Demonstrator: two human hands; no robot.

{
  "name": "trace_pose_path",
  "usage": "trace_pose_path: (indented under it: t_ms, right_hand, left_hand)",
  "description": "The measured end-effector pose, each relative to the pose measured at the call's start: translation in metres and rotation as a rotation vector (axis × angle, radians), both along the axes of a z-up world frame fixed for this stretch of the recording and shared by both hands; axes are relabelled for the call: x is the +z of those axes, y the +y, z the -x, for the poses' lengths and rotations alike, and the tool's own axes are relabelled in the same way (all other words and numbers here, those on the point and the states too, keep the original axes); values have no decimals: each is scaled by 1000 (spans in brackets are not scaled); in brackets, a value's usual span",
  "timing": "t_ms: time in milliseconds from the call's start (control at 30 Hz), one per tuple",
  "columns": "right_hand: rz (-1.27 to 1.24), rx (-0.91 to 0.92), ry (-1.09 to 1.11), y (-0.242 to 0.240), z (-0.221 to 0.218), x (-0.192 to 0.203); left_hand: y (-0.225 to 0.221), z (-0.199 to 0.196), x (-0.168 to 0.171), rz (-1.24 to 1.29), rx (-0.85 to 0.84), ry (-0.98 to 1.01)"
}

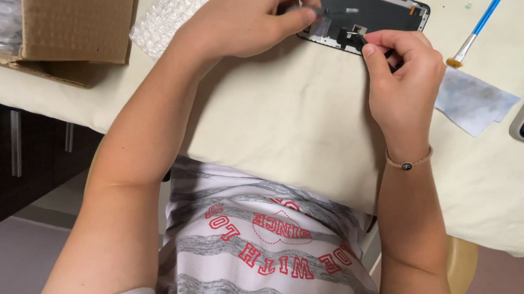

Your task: The person is disassembling a mobile phone screen, cleaning components, and manipulating internal connectors at a repair station.

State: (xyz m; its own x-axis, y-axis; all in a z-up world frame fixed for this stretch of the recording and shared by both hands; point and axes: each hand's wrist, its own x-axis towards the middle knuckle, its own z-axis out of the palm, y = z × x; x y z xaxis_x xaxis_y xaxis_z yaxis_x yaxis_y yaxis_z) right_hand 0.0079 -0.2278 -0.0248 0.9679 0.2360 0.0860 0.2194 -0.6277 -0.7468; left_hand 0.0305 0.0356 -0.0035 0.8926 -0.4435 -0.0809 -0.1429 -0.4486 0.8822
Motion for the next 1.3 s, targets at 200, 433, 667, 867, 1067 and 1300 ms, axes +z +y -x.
trace_pose_path:
  t_ms: [200, 433, 667, 867, 1067, 1300]
  right_hand:
    - [-19, 29, -20, -1, -2, -1]
    - [-23, 40, -17, 0, -1, 0]
    - [-38, 35, -12, 0, -1, 0]
    - [-37, 45, -15, 1, 0, 2]
    - [-28, 45, -14, 1, 1, 2]
    - [-30, 60, -28, -1, 0, 0]
  left_hand:
    - [-4, 4, 3, -27, 69, -81]
    - [-9, 2, -13, -120, 46, -92]
    - [-15, 1, -21, -274, 54, -189]
    - [-16, 0, -26, -273, 71, -225]
    - [-18, -1, -20, -310, 74, -188]
    - [-13, 0, -18, -228, 90, -149]
